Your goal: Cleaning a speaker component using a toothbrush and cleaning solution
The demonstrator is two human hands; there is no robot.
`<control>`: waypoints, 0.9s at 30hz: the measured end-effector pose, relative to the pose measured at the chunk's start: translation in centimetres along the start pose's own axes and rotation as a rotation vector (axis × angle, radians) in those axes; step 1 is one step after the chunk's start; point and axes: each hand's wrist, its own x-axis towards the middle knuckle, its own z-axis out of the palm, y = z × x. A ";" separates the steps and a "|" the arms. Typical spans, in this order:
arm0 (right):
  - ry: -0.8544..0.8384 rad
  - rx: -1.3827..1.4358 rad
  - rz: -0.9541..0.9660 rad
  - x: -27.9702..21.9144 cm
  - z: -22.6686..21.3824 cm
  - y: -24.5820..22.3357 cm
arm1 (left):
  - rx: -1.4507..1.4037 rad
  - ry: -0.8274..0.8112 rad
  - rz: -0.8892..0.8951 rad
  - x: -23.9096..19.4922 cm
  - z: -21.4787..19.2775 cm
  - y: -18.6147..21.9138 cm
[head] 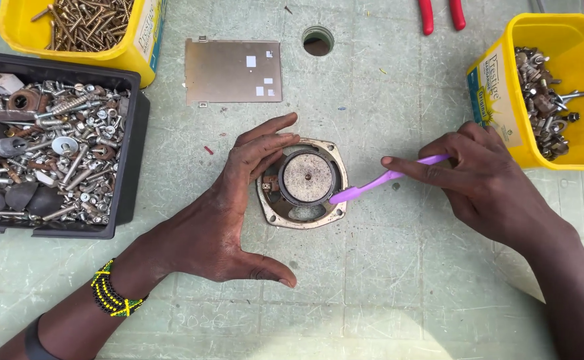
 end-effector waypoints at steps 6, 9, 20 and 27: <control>0.158 0.241 0.092 0.7 -1.2 -2.6 | -0.023 0.022 -0.008 -0.1 -0.2 -0.1; 0.034 0.156 0.055 1.5 -1.0 -3.0 | -0.025 0.025 -0.002 -0.1 -0.3 -0.2; 0.012 0.450 0.262 1.3 -0.5 -2.0 | -0.021 0.041 0.009 -0.4 -0.3 -0.6; 0.119 1.052 0.490 0.9 1.3 -1.8 | 0.033 0.194 0.021 0.5 0.1 -0.2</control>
